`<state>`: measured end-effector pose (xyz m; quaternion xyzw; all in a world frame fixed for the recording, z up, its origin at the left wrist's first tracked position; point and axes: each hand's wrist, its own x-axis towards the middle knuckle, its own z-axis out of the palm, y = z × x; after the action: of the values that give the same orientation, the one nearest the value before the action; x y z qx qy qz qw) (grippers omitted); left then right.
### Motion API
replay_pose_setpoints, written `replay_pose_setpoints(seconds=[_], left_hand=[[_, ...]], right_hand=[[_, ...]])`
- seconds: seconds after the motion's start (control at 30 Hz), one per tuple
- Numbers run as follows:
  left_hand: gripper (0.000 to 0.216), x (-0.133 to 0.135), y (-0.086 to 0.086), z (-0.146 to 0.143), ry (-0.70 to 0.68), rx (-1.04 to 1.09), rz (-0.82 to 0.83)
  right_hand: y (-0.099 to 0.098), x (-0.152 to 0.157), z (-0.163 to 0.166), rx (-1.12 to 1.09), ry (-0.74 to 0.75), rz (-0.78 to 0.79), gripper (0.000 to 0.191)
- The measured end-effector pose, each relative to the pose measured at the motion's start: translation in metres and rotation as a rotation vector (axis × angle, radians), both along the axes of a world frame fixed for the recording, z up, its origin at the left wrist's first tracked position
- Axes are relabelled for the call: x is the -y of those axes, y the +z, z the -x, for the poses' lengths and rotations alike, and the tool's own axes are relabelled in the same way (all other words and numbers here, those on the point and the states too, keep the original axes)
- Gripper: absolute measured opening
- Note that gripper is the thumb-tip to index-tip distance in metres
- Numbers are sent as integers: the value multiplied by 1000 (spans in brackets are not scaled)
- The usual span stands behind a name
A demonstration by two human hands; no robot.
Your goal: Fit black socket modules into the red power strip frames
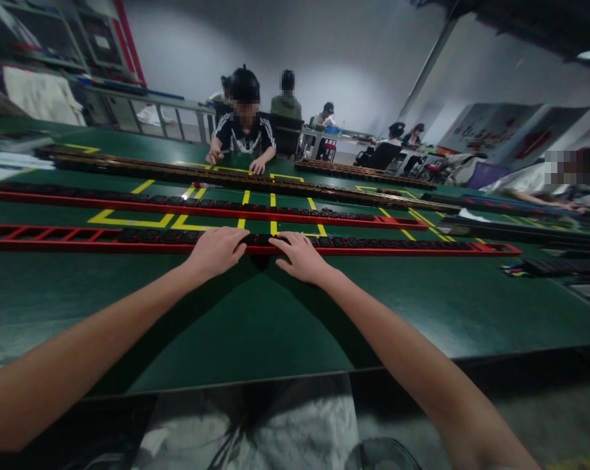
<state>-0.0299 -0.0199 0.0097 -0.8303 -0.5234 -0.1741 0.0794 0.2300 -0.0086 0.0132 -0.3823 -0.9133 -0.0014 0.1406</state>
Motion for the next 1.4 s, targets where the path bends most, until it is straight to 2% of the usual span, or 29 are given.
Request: replay_pose_setpoints(seconds=[0.27,0.47,0.77,1.1,1.17,1.3,1.4], left_hand=[[43,-6,-2,10,-38,17,10],[45,-10,-3,11,-1,24,23],[50,-17,-11,22,-106,98,55],[50,-19,-5,25,-140,-11,110],[54,-21,-2,30,-102,-75,141],[68,-29,-1,41,69,-185,178],[66,-29,-3,43,90,-203,148]], right_hand=[[5,3,0,33,2,13,57],[2,1,-2,0,11,7,57],[3,2,-2,-8,21,-12,55],[4,2,-2,4,21,2,56],[5,3,-3,6,24,10,55],[7,3,-3,5,27,17,56],[5,2,-3,-5,31,17,55]])
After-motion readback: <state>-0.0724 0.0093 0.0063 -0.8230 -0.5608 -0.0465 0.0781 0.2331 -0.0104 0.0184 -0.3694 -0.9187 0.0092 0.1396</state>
